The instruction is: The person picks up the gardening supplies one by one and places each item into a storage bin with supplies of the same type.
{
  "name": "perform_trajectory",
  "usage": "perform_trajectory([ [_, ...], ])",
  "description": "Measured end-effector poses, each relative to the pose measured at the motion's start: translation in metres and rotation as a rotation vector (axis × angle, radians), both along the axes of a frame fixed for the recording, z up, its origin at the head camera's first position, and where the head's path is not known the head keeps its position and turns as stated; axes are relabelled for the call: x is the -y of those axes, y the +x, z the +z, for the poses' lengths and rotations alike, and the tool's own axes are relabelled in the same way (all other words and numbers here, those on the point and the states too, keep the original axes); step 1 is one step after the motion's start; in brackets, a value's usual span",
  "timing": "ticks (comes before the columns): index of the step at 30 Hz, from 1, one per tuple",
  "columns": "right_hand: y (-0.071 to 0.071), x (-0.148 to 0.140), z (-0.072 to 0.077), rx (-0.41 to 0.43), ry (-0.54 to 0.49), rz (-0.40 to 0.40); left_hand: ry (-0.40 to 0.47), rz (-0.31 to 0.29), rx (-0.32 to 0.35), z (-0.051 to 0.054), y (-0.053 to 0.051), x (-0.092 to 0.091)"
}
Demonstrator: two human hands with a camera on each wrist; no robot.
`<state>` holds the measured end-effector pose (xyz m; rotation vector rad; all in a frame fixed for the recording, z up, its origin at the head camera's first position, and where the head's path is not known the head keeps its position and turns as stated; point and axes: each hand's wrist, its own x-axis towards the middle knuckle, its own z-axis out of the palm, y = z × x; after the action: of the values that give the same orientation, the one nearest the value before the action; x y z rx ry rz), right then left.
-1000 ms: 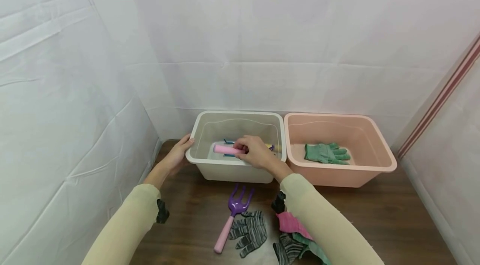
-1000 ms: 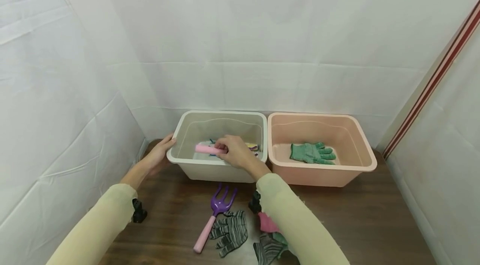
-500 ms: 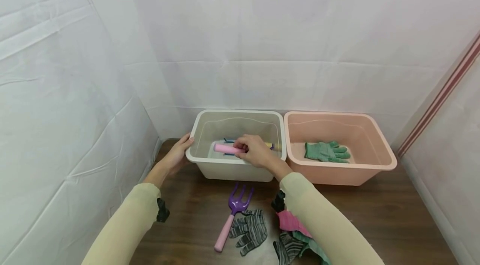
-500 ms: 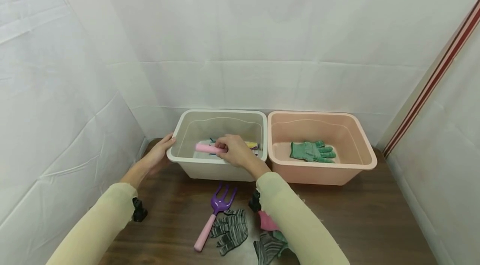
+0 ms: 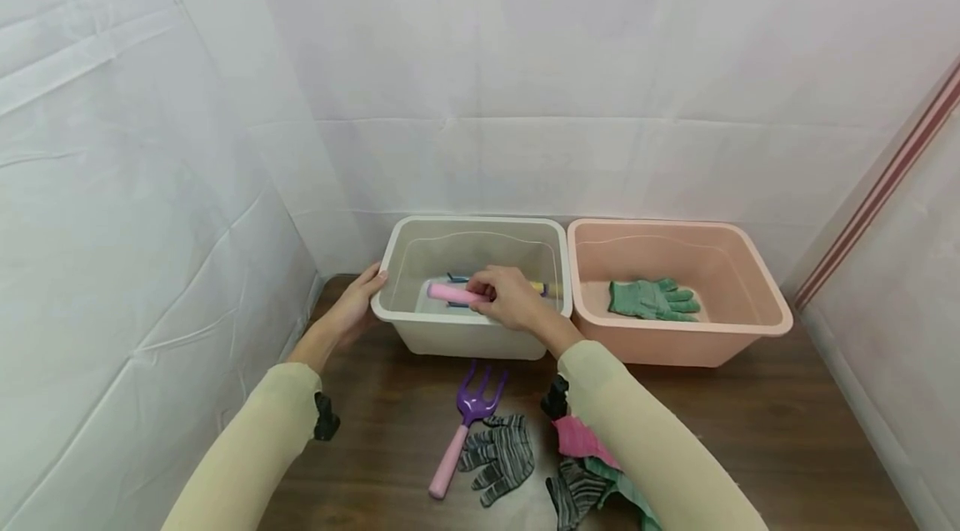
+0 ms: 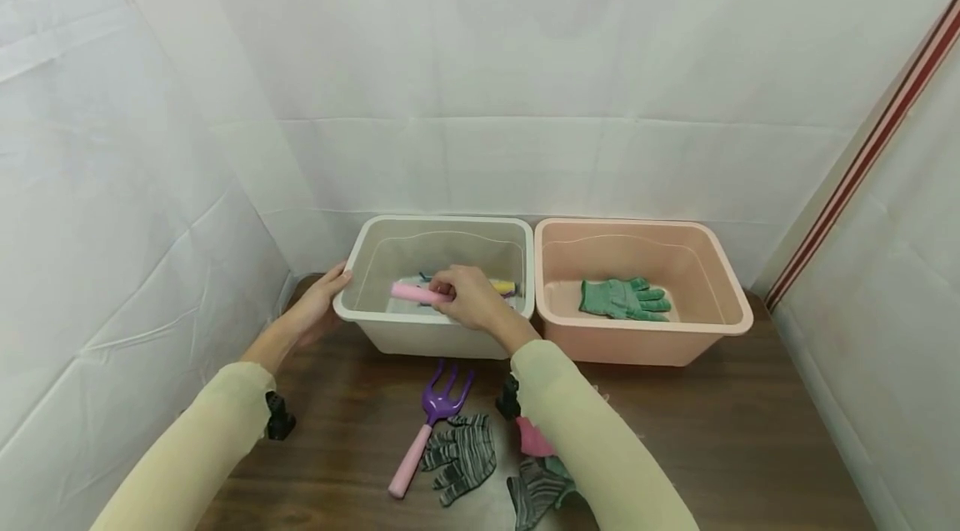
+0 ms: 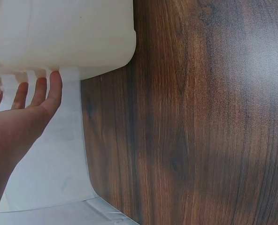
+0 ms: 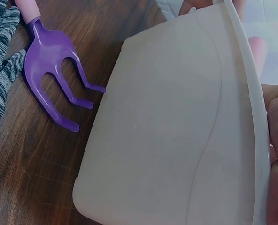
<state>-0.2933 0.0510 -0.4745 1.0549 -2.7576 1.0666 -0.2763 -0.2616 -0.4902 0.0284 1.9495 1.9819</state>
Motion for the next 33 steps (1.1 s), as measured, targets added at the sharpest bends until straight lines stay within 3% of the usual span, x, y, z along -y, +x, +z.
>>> perform_trajectory([
  [27, -0.0008, 0.0051, 0.0015, 0.108, -0.053, -0.097, -0.023, -0.010, -0.005, 0.0018, -0.0007, 0.0016],
  [33, -0.0015, 0.0077, 0.0006, 0.111, -0.025, -0.107, -0.027, -0.013, -0.005, 0.0021, -0.0002, 0.0049],
])
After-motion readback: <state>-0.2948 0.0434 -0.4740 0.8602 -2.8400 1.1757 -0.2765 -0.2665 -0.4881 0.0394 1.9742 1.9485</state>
